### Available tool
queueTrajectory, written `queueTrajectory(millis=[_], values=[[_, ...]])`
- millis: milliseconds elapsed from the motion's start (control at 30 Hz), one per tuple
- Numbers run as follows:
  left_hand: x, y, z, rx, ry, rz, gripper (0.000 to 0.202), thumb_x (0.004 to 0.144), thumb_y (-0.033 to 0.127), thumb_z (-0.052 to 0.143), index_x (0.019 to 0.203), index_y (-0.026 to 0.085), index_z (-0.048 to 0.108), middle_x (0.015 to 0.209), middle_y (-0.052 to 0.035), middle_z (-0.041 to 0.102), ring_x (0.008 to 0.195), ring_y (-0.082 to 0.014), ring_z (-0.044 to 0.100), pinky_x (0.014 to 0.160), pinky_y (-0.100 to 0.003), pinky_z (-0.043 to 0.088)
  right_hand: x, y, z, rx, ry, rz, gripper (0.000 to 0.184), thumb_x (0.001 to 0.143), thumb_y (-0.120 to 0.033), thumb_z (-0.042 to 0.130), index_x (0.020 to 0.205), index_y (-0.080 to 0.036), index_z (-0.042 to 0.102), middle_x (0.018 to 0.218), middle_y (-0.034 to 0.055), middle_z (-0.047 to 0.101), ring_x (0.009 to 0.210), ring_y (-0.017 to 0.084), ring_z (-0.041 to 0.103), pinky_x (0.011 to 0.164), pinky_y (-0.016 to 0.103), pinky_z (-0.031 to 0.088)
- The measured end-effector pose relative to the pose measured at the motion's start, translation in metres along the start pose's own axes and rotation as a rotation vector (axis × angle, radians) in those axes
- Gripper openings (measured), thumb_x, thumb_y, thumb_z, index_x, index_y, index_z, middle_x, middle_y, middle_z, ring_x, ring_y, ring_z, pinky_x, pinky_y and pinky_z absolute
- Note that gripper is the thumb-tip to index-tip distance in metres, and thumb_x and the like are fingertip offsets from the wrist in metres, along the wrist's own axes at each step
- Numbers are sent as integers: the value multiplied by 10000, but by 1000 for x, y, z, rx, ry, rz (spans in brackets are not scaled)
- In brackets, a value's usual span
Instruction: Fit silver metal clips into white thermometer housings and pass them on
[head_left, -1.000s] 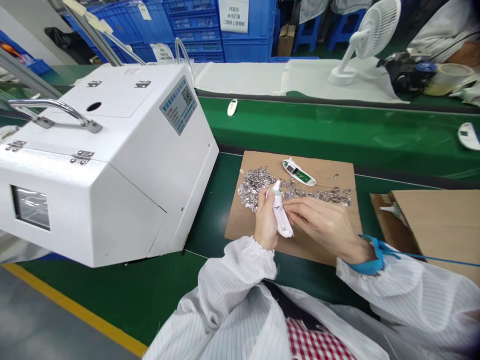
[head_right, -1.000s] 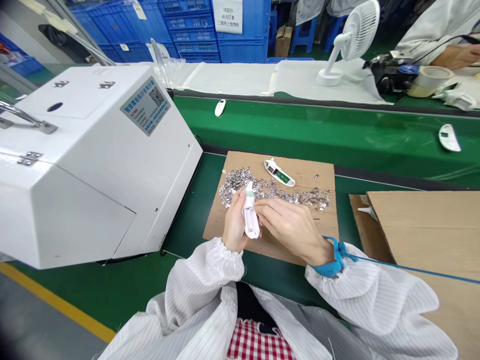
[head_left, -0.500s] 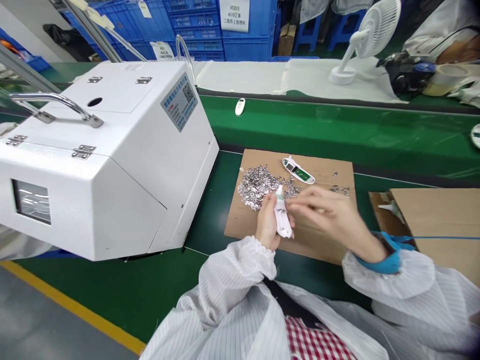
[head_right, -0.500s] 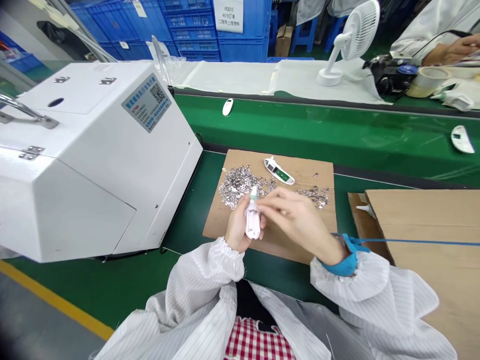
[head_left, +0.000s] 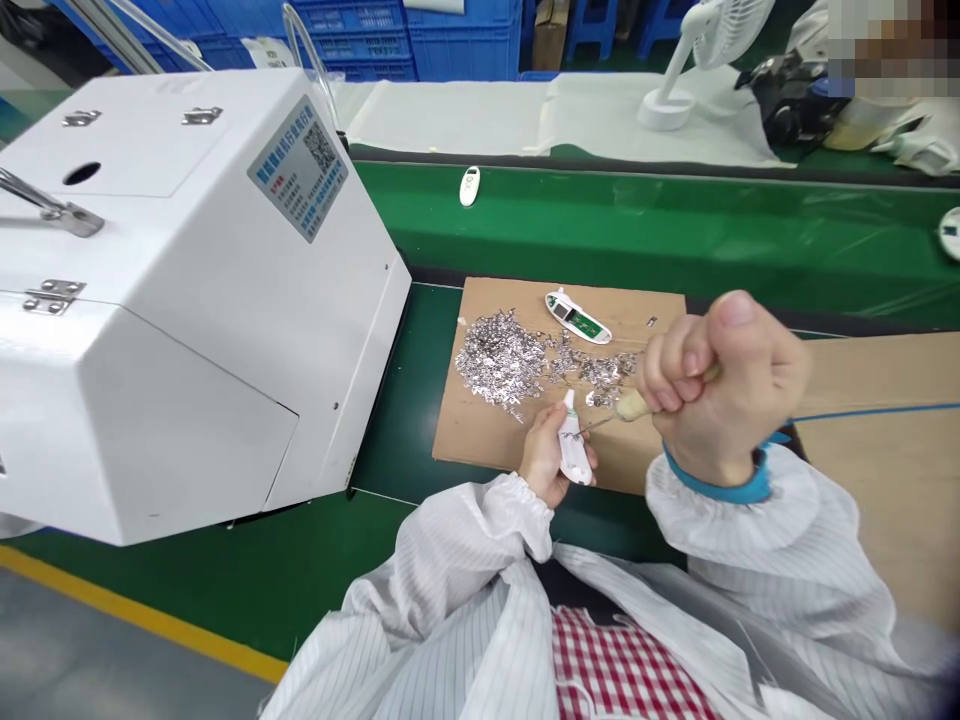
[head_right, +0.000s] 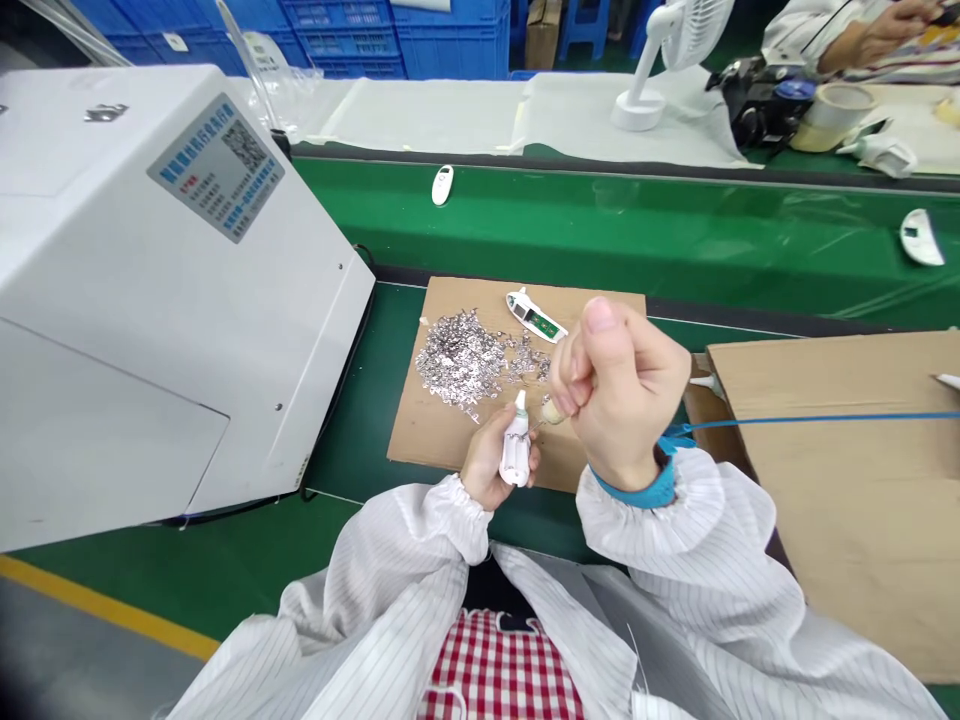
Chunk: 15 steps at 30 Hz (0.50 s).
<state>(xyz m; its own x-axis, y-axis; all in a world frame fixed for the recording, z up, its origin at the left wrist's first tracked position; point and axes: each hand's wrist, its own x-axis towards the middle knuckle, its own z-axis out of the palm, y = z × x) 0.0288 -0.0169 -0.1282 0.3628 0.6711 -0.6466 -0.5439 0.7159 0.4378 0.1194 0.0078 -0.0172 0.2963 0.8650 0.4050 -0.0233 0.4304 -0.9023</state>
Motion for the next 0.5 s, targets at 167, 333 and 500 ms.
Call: queueTrajectory(millis=[167,333,500], values=[[0,-1,2,-5,5,22,226,907,406,492,864,216,379,620,46,515,316,-116,486,277,-212,368,1,4,1,136,4,-1,443,883,-360,624,511,-224,423,397,-77,280,294,65,282,284,237,214],[-1,-1,2,-8,30,36,224,900,406,501,869,215,386,637,43,526,316,-122,492,266,-232,379,2,0,1,181,26,12,422,850,-326,658,485,-231,471,385,-66,281,289,74,265,267,258,184],[-2,-1,3,-9,35,30,219,894,401,502,889,216,387,634,46,526,321,-127,498,264,-246,395,3,-4,-1,79,36,32,475,834,-431,675,463,-250,439,395,-48,240,304,84,226,268,288,172]])
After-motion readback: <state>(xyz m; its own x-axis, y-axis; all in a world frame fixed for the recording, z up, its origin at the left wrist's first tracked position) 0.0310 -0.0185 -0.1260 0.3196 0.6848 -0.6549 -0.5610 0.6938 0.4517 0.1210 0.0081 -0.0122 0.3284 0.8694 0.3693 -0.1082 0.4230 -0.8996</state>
